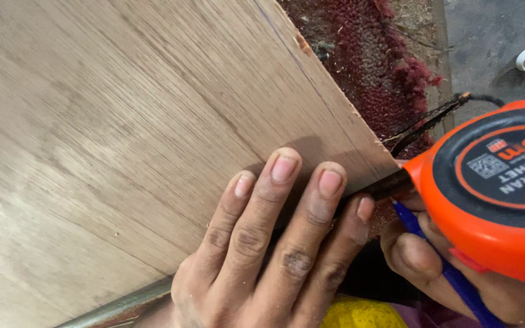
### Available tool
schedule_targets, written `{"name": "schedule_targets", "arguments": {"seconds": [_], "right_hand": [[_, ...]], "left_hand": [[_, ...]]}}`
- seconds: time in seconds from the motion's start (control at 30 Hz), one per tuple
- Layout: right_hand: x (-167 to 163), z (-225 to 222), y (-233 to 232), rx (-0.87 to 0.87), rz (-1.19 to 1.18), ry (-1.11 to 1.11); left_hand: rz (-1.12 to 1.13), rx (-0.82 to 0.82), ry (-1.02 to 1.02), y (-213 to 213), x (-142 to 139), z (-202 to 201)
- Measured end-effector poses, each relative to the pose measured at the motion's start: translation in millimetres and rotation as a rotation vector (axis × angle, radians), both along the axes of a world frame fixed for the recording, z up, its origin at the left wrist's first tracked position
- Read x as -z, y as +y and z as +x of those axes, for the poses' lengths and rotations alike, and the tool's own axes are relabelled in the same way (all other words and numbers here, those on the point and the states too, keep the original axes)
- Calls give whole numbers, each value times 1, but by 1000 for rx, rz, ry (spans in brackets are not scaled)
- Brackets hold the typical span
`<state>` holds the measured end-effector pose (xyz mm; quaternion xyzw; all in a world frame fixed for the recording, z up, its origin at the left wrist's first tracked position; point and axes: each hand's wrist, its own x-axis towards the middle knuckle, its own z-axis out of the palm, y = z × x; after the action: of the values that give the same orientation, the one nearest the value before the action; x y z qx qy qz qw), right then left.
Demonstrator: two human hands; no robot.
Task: The person measures a rectangular wooden board using a metal ruler and a tape measure, then marks the board with a blue pen. The person repositions the ruler multiple times to draw straight lines along the edges of the board.
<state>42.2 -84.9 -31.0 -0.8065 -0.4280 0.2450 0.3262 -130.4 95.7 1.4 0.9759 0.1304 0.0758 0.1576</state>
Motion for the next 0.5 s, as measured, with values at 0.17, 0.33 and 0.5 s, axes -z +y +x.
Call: {"name": "schedule_targets", "arguments": {"seconds": [0.17,0.33,0.5], "right_hand": [[2,-1,2,0,-4,-2],[0,-2,2,6,-8,2],[-9,1,6,7,-30,-7]], "left_hand": [[-16,-10,20,-1,-3,1],[-5,-9,17,-1,-3,1],[29,-6,-54,2,0,3]]}}
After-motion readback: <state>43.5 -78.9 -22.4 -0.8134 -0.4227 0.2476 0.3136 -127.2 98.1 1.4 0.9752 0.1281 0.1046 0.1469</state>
